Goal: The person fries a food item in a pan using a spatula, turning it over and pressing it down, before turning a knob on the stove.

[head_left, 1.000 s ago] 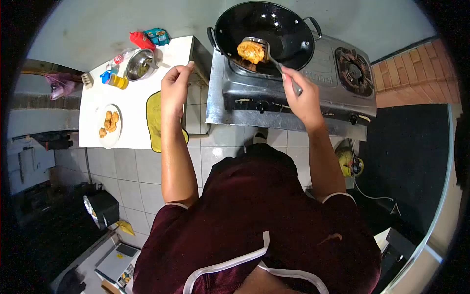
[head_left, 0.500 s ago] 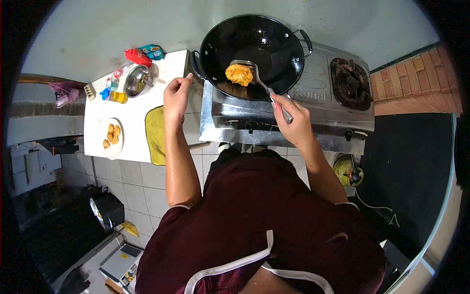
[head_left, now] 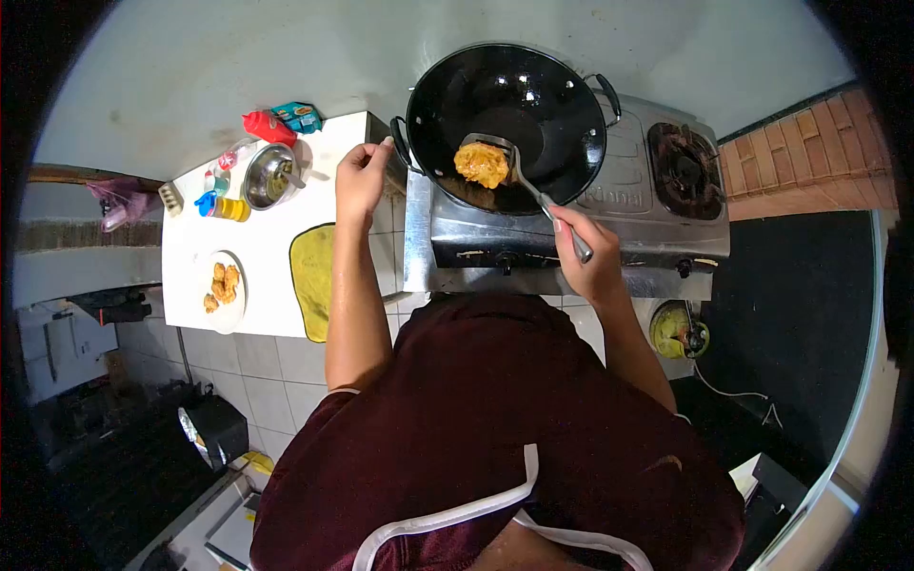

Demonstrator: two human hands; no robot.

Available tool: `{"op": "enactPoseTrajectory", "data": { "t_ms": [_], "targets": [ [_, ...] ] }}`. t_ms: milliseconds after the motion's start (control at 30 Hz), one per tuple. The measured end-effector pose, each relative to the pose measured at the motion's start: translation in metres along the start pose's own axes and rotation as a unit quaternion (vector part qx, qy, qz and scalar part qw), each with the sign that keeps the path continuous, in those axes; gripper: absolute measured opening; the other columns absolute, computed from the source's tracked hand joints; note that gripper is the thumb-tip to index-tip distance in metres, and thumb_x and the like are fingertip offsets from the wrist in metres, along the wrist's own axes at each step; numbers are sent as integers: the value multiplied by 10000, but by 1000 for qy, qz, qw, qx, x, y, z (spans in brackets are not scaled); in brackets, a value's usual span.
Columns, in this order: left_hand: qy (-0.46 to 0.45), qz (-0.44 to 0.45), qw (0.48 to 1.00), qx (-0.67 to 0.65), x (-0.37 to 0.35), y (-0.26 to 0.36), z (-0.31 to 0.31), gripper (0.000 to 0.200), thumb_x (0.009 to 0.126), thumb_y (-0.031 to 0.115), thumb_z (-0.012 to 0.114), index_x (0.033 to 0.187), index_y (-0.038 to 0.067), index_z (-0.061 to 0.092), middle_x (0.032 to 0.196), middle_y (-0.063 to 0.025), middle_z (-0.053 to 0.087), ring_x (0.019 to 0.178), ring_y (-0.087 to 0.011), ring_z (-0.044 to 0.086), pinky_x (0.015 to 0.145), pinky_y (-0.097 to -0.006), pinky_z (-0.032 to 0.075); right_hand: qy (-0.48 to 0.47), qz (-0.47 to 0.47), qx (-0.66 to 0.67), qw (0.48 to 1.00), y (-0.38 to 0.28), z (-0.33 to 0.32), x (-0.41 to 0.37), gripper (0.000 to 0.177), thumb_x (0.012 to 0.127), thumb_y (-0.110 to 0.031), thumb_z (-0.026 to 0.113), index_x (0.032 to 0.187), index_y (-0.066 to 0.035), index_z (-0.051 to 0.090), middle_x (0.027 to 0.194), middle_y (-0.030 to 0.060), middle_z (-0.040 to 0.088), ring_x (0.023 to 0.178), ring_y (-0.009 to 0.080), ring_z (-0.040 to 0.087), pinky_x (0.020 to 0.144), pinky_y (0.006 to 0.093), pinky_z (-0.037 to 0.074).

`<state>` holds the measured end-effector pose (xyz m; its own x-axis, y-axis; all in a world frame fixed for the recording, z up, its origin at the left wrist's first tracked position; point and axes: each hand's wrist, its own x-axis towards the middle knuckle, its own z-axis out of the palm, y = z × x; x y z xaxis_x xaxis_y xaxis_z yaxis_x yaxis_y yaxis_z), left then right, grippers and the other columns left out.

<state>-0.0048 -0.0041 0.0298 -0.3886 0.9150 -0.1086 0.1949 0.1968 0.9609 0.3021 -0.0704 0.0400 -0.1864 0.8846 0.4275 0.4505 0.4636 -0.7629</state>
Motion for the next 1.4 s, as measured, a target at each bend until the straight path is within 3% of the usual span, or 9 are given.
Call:
{"op": "enactPoseTrajectory", "data": {
  "t_ms": [100, 333, 733, 800, 1033, 1100, 1400],
  "targets": [
    [-24, -40, 999, -2, 6, -2, -2, 268, 869, 262, 659, 741, 31, 613, 642, 53, 499, 588, -38, 385, 524, -205, 307, -7, 13, -37, 999, 2, 5, -3, 200, 833, -23, 614, 1032, -12, 632, 892, 174, 674, 797, 291, 676, 686, 331, 517],
    [-52, -35, 997, -43, 13, -11, 1, 250, 865, 255, 667, 744, 43, 611, 641, 63, 486, 582, -33, 372, 516, -204, 288, -6, 38, -23, 999, -11, 8, 0, 200, 840, -31, 611, 1037, -17, 635, 934, 169, 673, 833, 280, 672, 723, 335, 513],
    [-38, -52, 997, -49, 7, -8, 3, 245, 870, 256, 659, 751, 47, 609, 631, 71, 467, 568, -28, 346, 496, -212, 263, -7, 28, -52, 998, -9, 12, -7, 221, 826, -38, 631, 1045, -43, 652, 922, 154, 675, 827, 295, 658, 738, 350, 508],
    [-38, -27, 998, -38, 6, -12, 3, 275, 865, 333, 659, 752, 89, 603, 606, 84, 435, 528, -25, 326, 480, -204, 228, -11, 33, -40, 999, -10, 12, -7, 222, 823, -37, 634, 1043, -47, 653, 919, 151, 675, 822, 296, 655, 736, 351, 505],
    [-18, -53, 997, -54, 1, -9, 0, 268, 878, 266, 649, 719, 58, 593, 629, 72, 465, 559, -26, 346, 490, -210, 266, -12, 4, -47, 999, -14, 14, -4, 236, 816, -17, 635, 1050, -50, 647, 928, 150, 673, 815, 288, 652, 729, 353, 504],
    [-20, -29, 998, -56, 5, -17, -1, 263, 869, 311, 662, 755, 83, 600, 593, 88, 413, 507, -25, 297, 459, -216, 214, -15, 21, -59, 998, -12, 16, -5, 237, 816, -14, 633, 1051, -47, 645, 927, 152, 672, 821, 289, 655, 721, 349, 507],
    [-10, -39, 998, -57, -1, -9, -4, 252, 874, 307, 659, 759, 90, 600, 590, 89, 410, 506, -21, 300, 455, -215, 210, -12, -1, -47, 999, -18, 12, 0, 222, 825, -9, 619, 1045, -21, 639, 922, 155, 671, 810, 292, 657, 719, 344, 513]
  ]
}}
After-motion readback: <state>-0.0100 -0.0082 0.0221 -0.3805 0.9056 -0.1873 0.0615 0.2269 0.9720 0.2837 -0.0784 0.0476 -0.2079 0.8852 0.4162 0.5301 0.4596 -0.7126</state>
